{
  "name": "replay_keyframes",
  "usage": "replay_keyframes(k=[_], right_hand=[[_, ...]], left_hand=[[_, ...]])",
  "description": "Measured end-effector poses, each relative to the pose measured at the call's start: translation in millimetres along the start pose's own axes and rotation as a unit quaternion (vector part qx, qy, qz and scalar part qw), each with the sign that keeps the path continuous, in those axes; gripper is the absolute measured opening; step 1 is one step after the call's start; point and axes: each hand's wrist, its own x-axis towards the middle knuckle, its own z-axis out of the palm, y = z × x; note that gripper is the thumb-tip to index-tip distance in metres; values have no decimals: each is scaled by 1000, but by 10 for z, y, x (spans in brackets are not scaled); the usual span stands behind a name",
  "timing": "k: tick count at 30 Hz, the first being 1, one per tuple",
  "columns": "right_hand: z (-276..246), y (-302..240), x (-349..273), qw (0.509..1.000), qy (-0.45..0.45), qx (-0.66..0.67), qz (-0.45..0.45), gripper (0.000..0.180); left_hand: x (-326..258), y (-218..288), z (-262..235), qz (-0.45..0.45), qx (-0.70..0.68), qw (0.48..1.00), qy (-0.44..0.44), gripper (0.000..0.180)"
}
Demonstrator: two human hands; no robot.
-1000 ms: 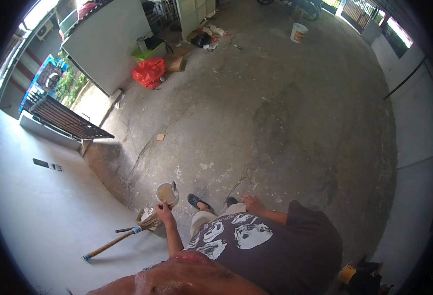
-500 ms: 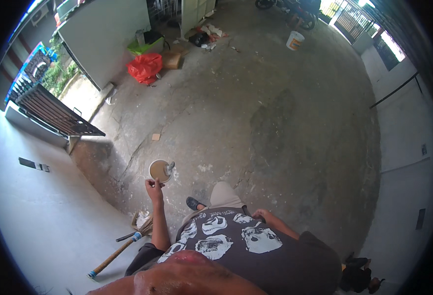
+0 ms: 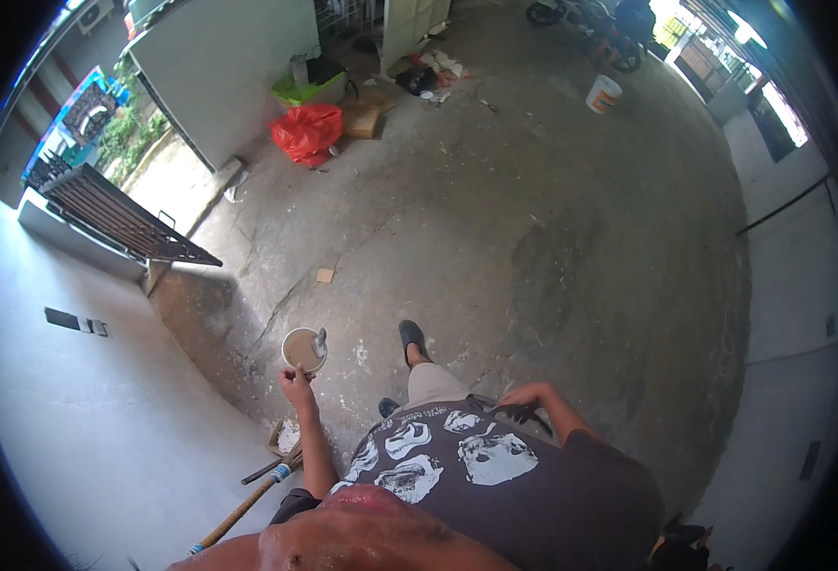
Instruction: Painting a white wall with a brush and paint bucket.
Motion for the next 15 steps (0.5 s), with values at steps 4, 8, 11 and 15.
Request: replay_keyframes(k=[4,8,11,15], right_hand=[[-963,-152,-217,955,12,282,-90,52],[-1931,-1054,-659,679,161,607,-380,73],[-3053,-1739,-1188,575,214,541,-576,66],[-3701,-2111,-1504,541,124,514,-654,74]], left_hand=[[237,100,78,-22,-8,998,64,23],[667,290,357,-13,11,992,128,23],[1095,546,944,-9,14,990,138,23],[1257,645,1074,21,-33,986,160,24]])
